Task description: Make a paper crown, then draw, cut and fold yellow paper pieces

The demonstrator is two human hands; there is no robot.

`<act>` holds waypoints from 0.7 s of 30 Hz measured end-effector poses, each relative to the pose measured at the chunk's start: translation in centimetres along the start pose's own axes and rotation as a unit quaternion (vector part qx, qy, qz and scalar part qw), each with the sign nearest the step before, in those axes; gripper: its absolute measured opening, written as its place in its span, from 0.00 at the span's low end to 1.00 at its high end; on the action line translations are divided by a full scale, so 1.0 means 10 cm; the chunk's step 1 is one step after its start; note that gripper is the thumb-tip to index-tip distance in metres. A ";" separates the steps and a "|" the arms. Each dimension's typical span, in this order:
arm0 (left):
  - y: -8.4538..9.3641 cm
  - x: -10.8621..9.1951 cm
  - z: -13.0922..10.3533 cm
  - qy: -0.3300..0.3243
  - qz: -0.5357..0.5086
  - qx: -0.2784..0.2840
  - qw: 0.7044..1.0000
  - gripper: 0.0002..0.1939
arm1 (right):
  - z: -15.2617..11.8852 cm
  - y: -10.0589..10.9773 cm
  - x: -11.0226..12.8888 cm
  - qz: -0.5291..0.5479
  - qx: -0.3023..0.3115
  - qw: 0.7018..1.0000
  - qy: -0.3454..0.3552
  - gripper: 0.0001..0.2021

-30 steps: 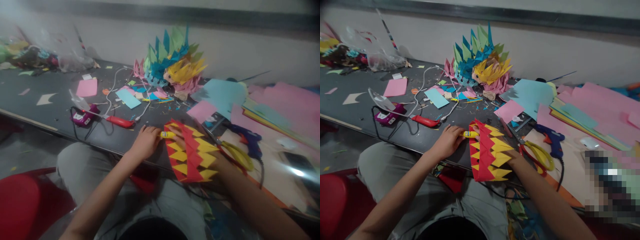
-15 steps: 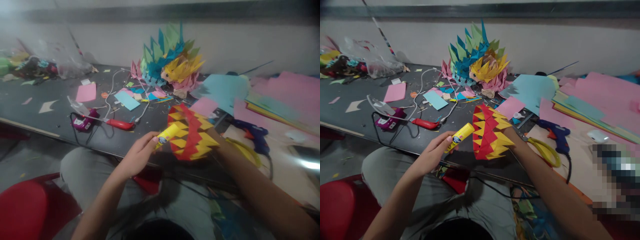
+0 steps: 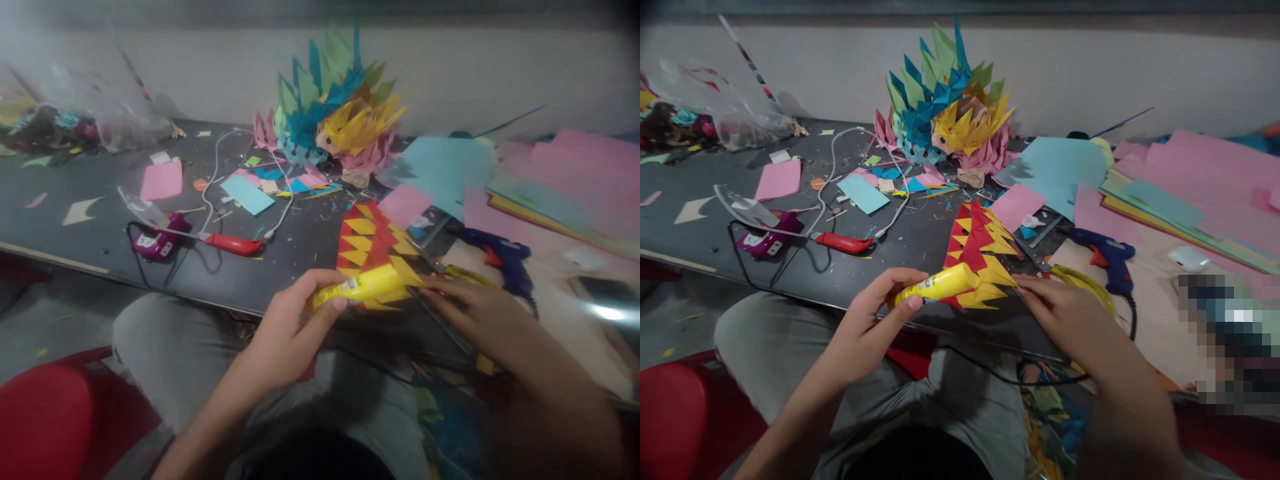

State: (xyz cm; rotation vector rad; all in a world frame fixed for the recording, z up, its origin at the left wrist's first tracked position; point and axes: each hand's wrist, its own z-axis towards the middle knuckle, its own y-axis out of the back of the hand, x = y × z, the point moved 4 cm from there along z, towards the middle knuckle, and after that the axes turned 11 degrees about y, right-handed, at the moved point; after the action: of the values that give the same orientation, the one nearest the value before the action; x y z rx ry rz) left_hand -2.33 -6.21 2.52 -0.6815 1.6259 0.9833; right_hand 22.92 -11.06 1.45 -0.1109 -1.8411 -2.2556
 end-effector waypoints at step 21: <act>-0.26 -0.21 -0.15 -0.145 0.015 -0.008 0.989 0.06 | -0.21 0.08 0.86 0.465 -0.269 0.843 -0.008 0.14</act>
State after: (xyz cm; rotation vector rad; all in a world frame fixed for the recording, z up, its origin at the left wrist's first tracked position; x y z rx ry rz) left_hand -0.40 -8.92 4.03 -0.4991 1.3774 1.0652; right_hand 14.90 -14.36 3.55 -0.8958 -0.7595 -1.8990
